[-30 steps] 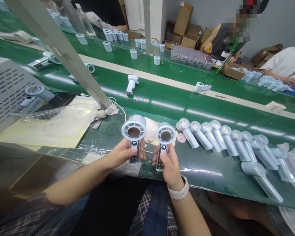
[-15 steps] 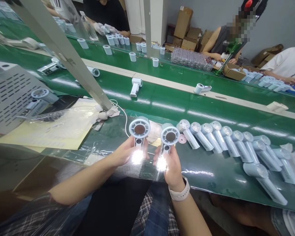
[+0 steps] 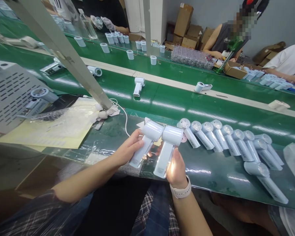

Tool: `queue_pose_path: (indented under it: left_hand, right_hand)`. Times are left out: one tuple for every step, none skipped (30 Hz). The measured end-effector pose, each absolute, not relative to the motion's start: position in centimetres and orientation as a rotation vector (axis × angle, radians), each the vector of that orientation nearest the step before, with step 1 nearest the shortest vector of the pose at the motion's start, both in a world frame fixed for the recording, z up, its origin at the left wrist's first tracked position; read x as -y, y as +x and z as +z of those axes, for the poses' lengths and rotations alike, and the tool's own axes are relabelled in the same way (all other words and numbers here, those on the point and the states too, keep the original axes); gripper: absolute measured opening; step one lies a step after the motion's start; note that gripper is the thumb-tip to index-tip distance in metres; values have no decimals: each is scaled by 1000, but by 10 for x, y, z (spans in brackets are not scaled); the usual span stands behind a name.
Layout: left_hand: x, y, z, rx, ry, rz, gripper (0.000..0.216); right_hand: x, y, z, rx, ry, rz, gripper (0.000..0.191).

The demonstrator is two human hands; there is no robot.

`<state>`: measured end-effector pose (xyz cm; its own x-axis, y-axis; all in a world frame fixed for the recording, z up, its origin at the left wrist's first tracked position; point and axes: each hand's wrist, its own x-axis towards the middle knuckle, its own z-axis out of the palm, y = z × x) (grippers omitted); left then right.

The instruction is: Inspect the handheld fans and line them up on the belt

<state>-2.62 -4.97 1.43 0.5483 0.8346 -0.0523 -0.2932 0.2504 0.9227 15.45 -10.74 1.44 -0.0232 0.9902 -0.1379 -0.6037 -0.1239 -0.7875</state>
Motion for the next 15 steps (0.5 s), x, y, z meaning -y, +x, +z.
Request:
queue_pose_path:
  left_hand:
    - [51,-26,15,-603,1037,832,46]
    - [52,-27,16,-594,1028,832,45]
    - [53,-28,17,-589,1024,832,45]
    - [54,-29,18,-585,1020,833,44]
    - [55,-30,19,-582,1017,834,44]
    - [55,-32,20,-579,1014,836,43]
    - [56,-33,22,-570,1012,838,42]
    - [57,-34,23,-557,1012,837,42]
    - [57,-35,24,-541,1012,833,41]
    - [58,-36,26,-530,1009,830,40]
    - [58,-36,28,-521,1002,823,40]
    - [58,-36,30,-517,986,819,41]
    - [58,-35,33,-515,963,815,44]
    - [58,-34,35,-514,930,805,48]
    - [57,-33,36,-509,889,782,53]
  right_hand:
    - [108,155,14,634,-835,1524,47]
    - [109,156,13,641,-848,1517,47]
    - [111,157,13,649,-861,1500,45]
    - [112,158,12,653,-877,1476,44]
    - [113,159,11,655,-896,1451,43]
    - [114,160,11,655,-915,1429,43]
    - [114,161,11,654,-932,1411,43]
    - [115,161,11,653,-946,1401,44]
    - [114,162,12,652,-953,1394,43]
    - [114,162,13,653,-954,1393,41]
    - [113,161,15,654,-950,1399,40]
    - [113,161,17,656,-943,1411,38]
    - [112,160,19,657,-936,1428,36]
    - [111,159,21,654,-928,1446,35]
    - [110,159,23,646,-923,1463,34]
